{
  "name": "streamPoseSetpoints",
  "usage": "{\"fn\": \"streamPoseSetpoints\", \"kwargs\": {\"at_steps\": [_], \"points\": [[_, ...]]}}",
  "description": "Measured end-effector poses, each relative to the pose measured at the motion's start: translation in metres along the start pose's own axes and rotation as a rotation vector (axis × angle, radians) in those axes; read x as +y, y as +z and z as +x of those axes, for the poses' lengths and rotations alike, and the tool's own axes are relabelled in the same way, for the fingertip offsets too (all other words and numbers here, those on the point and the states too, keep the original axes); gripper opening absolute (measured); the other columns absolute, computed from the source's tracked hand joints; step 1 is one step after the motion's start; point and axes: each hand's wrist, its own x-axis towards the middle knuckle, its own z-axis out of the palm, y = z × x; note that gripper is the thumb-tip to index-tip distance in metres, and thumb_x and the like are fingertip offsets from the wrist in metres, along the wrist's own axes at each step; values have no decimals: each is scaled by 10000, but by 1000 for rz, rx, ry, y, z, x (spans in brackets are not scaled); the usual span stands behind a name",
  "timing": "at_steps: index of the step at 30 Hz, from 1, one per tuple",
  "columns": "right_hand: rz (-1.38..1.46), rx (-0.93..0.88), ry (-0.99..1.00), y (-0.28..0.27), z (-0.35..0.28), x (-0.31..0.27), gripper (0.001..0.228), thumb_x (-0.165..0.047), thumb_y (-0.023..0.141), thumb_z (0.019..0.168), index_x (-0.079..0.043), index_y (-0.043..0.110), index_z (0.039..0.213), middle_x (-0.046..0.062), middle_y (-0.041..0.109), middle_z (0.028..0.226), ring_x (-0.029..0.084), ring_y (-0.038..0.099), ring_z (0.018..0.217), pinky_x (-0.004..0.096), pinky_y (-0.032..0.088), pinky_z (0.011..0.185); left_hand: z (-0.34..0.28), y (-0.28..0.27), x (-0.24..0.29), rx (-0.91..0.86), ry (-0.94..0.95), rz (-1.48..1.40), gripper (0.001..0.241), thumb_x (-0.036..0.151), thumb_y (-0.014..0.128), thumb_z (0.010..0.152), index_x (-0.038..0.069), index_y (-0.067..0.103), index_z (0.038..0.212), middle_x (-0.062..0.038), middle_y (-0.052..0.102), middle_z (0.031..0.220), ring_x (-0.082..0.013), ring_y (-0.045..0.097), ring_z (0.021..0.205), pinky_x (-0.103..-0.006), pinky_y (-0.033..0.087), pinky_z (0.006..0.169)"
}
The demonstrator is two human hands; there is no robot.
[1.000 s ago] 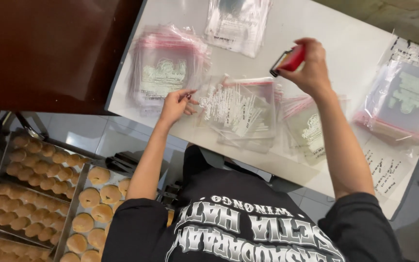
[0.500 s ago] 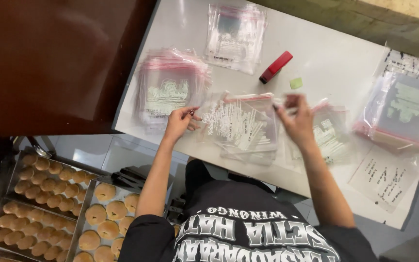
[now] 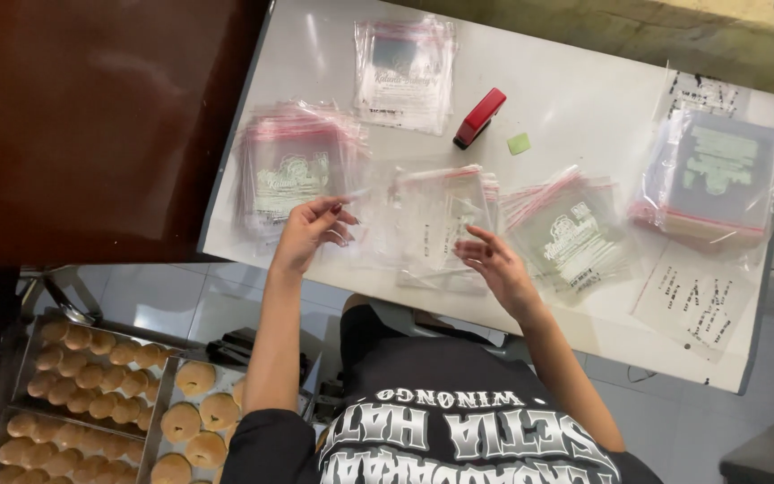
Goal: Stamping logo onto plastic bags for bakery goods.
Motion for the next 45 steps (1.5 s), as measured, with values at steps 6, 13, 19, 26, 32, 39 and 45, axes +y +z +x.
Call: {"fn": "streamPoseSetpoints", "kwargs": {"at_steps": [6,13,19,26,32,39,45], "points": [[254,-180,-25,1,-4,-17,715,-203,700,956,48,382,1545,237,616,1358,353,630,1265,444,494,1105,4,48,-7,-119,6,10,340,120,593,1028,0,661,1338,-159,751,1018,-181,738,752,-290,610,658],[76,254,-111,-67,-47,21,618,-64,720,918,35,439,1459,186,673,1180,275,693,1036,405,592,875,73,148,-58,-198,-34,124,338,135,559,1021,22,665,1322,-138,782,979,-172,751,722,-275,611,629],[-59,702,-147,-100,-81,11,462,-40,639,953,47,505,1387,150,725,1004,221,737,834,338,606,689,132,255,-90,-167,88,483,251,260,726,934,28,734,1027,-90,777,769,-123,736,659,-275,534,522],[-82,791,-173,-150,-97,31,451,-57,619,966,35,511,1394,97,730,968,137,705,759,315,619,673,174,318,-125,-120,258,998,294,386,814,827,107,744,892,-79,771,777,-252,734,736,-410,553,679],[-180,807,-82,-147,-106,29,487,-126,655,964,35,517,1403,76,737,959,127,691,752,281,584,654,186,324,-132,-58,514,1205,328,399,851,734,119,766,884,-120,679,945,-337,665,916,-458,533,771],[-1030,1042,237,-79,-119,-29,586,-334,745,931,-46,511,1384,145,670,762,243,649,666,365,491,613,140,189,-57,101,646,1052,330,318,769,939,77,727,1160,-155,668,1070,-350,651,1013,-450,534,884],[-1522,449,-235,-3,-45,9,597,-447,776,837,-119,579,1296,136,562,1204,315,526,1148,498,394,989,10,99,-56,278,336,1405,517,301,716,914,75,643,1374,-208,613,1232,-389,573,1169,-498,458,959]]}}
